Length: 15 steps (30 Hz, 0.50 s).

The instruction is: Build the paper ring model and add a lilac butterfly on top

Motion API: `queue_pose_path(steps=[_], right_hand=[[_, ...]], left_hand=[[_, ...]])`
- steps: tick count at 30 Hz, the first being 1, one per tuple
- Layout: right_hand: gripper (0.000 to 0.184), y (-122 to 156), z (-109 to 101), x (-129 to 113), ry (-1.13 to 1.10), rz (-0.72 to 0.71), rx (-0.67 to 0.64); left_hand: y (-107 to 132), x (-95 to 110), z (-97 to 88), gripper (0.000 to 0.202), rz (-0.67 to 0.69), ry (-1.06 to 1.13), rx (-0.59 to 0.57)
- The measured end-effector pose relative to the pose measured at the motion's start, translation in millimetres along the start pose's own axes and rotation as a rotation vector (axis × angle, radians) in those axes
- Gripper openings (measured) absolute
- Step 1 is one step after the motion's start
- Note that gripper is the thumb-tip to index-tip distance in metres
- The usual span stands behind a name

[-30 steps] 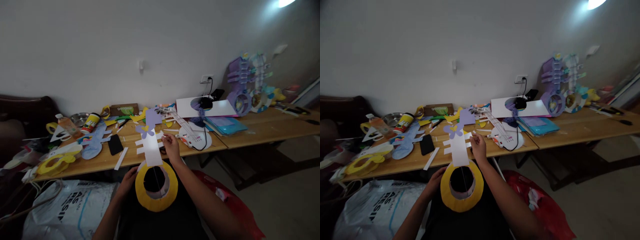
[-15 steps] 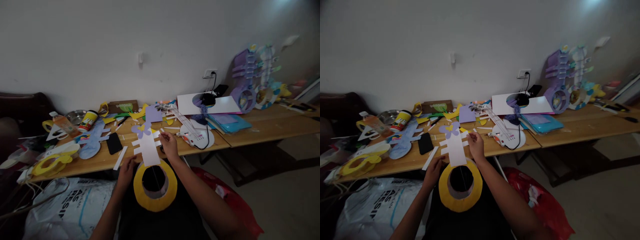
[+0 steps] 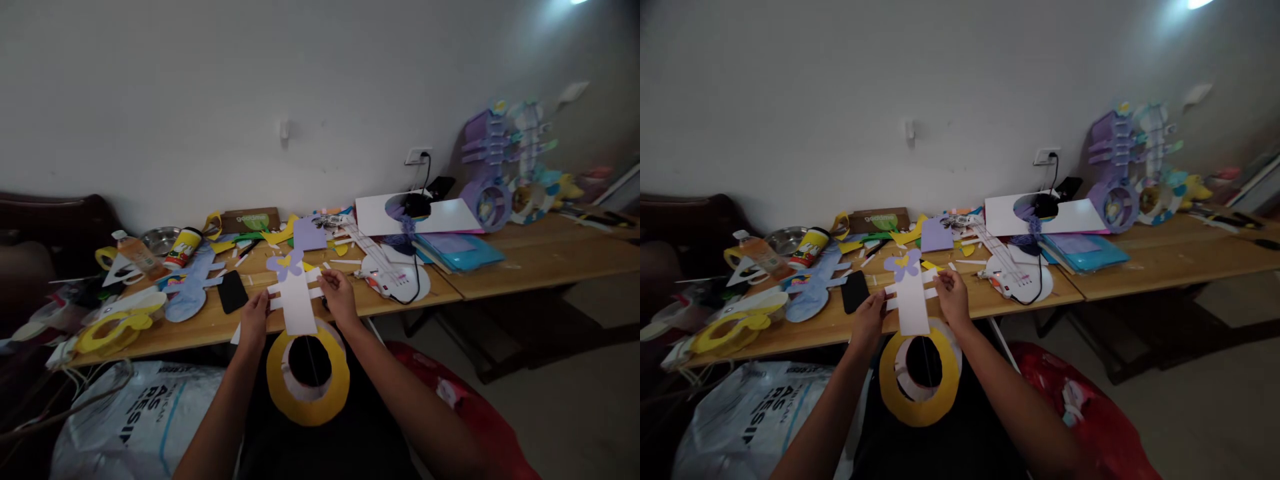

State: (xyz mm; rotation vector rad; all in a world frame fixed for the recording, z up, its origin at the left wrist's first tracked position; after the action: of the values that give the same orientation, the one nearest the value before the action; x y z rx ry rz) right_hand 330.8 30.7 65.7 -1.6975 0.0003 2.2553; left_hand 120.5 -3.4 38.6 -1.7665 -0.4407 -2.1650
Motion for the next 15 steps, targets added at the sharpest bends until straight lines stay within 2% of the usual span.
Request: queue_pose_path(steps=[11,15], right_hand=[[0.034,7,-6,-6,0.006,0.036,-0.001],[0.036,7,-8,-10,0.005,0.049,-0.009]], left_hand=[[9,14,2.7,0.046,-0.015,0.089,0.017],[15,21,6.8,0.046,-0.022,0.104,-0.016]])
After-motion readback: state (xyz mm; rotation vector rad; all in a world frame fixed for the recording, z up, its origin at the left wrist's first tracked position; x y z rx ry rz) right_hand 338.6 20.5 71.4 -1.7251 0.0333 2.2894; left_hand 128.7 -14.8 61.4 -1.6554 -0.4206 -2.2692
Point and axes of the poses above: each hand's wrist, its own y-axis away from the middle knuckle, its own z-axis out of the palm, x = y × z, the point moved 2 cm from there along -y, towards the middle knuckle, and after that the axes turned 1 degree about x, right-handed, at the moved point
